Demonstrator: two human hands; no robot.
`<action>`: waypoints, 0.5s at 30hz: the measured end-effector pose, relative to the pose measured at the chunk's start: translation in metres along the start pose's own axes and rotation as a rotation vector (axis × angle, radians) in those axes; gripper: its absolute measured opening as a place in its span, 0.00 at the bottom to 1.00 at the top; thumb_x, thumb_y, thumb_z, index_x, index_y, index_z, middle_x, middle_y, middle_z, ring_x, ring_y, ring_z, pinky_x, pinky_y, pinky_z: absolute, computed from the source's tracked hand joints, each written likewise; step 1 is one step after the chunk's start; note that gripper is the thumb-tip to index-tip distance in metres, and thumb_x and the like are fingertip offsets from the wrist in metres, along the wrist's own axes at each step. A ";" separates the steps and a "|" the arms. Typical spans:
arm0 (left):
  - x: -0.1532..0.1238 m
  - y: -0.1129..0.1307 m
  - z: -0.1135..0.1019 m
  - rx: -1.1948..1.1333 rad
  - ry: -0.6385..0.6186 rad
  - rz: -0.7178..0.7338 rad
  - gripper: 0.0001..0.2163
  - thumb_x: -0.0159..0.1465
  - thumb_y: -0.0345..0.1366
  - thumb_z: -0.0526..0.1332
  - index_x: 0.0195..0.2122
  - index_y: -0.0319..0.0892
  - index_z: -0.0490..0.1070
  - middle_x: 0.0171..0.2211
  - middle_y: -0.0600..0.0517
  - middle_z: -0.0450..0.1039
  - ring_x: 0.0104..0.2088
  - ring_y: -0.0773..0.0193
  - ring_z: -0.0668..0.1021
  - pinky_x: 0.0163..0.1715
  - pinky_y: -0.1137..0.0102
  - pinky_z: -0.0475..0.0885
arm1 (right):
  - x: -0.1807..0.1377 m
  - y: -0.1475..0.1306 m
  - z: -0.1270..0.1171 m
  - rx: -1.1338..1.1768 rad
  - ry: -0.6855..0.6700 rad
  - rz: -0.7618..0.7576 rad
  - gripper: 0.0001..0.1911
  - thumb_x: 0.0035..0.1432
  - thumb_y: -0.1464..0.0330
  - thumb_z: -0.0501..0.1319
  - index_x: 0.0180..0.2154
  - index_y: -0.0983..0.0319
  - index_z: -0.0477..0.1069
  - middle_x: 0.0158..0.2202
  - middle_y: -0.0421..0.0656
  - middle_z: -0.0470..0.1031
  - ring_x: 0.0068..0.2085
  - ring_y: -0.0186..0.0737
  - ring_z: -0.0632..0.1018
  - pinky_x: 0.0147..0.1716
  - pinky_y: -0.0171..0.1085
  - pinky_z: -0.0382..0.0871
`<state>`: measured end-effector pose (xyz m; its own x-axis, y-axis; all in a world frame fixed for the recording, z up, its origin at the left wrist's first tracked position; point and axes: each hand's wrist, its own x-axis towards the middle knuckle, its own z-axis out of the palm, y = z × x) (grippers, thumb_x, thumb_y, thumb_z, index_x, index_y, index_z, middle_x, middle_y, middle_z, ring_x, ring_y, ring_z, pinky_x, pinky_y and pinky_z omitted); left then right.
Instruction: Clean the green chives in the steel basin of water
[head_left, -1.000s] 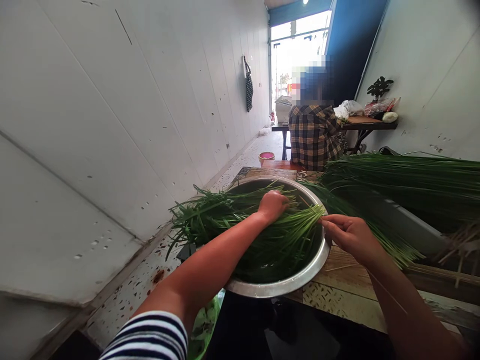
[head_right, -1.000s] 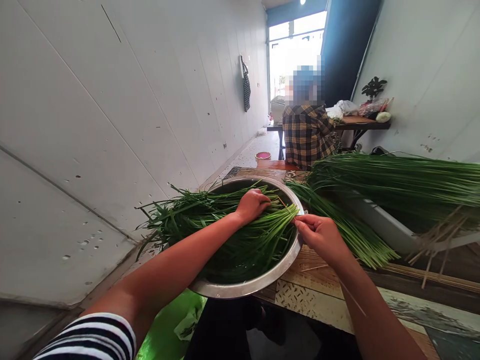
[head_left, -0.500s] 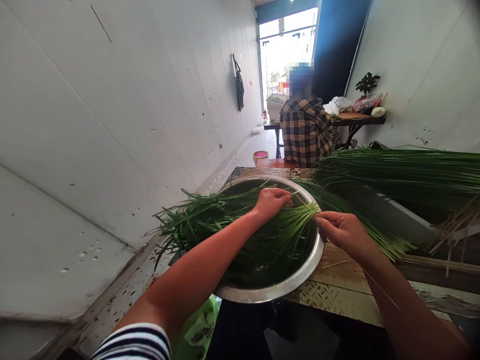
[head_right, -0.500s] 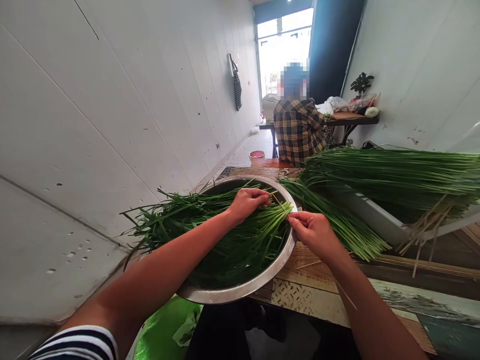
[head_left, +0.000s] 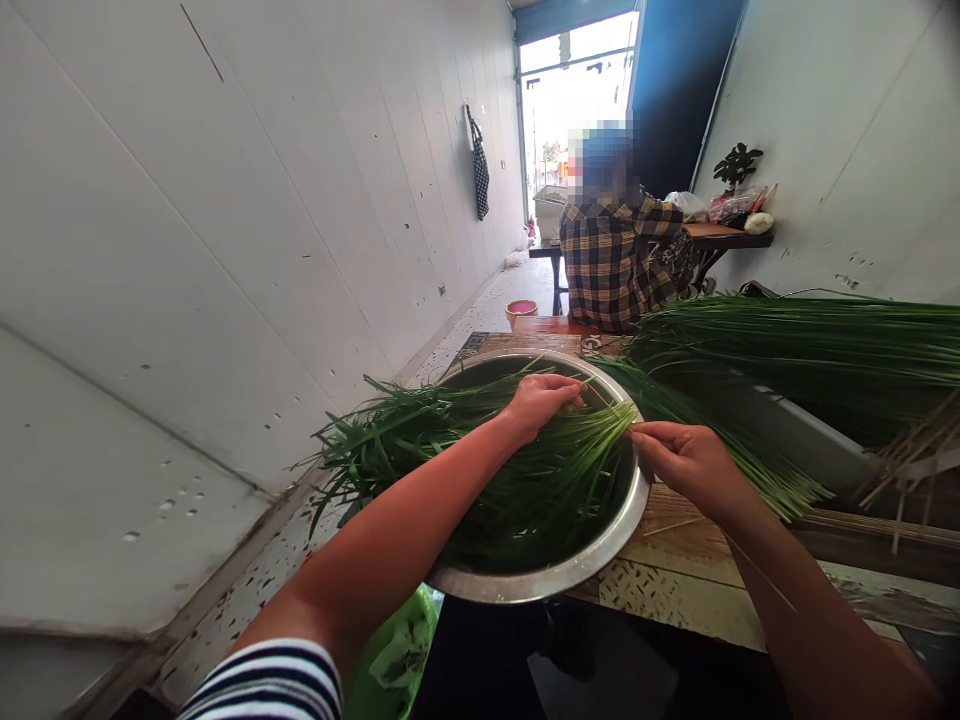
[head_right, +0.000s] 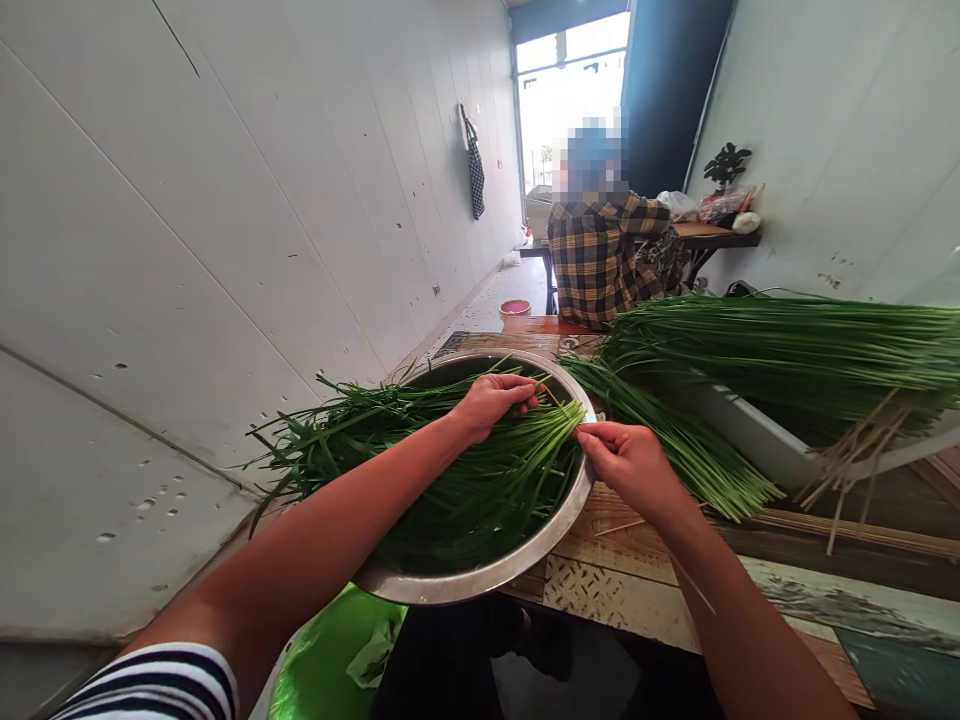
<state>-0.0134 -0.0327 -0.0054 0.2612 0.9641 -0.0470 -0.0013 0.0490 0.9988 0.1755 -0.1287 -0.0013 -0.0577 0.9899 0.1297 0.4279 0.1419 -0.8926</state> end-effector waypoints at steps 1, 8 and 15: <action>0.000 0.000 0.000 0.001 0.001 0.004 0.05 0.55 0.32 0.64 0.30 0.35 0.78 0.22 0.51 0.74 0.21 0.74 0.69 0.25 0.75 0.63 | 0.000 0.000 0.000 -0.006 0.003 -0.001 0.20 0.52 0.57 0.59 0.34 0.65 0.81 0.24 0.42 0.76 0.24 0.35 0.71 0.22 0.32 0.64; 0.000 0.002 0.001 -0.031 -0.005 0.008 0.05 0.56 0.30 0.63 0.29 0.33 0.77 0.21 0.52 0.74 0.21 0.75 0.68 0.25 0.75 0.63 | 0.001 0.001 -0.001 -0.045 -0.001 0.006 0.19 0.53 0.58 0.58 0.35 0.64 0.80 0.28 0.43 0.79 0.29 0.39 0.76 0.28 0.33 0.69; 0.001 0.000 0.001 -0.033 0.010 0.003 0.05 0.56 0.29 0.63 0.30 0.33 0.77 0.20 0.52 0.73 0.20 0.76 0.67 0.22 0.77 0.61 | 0.001 0.002 -0.001 -0.058 0.007 -0.014 0.19 0.53 0.57 0.59 0.35 0.65 0.80 0.28 0.44 0.79 0.27 0.38 0.75 0.26 0.33 0.68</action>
<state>-0.0127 -0.0322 -0.0051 0.2516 0.9668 -0.0443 -0.0337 0.0544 0.9979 0.1768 -0.1275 -0.0024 -0.0579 0.9877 0.1453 0.4783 0.1552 -0.8644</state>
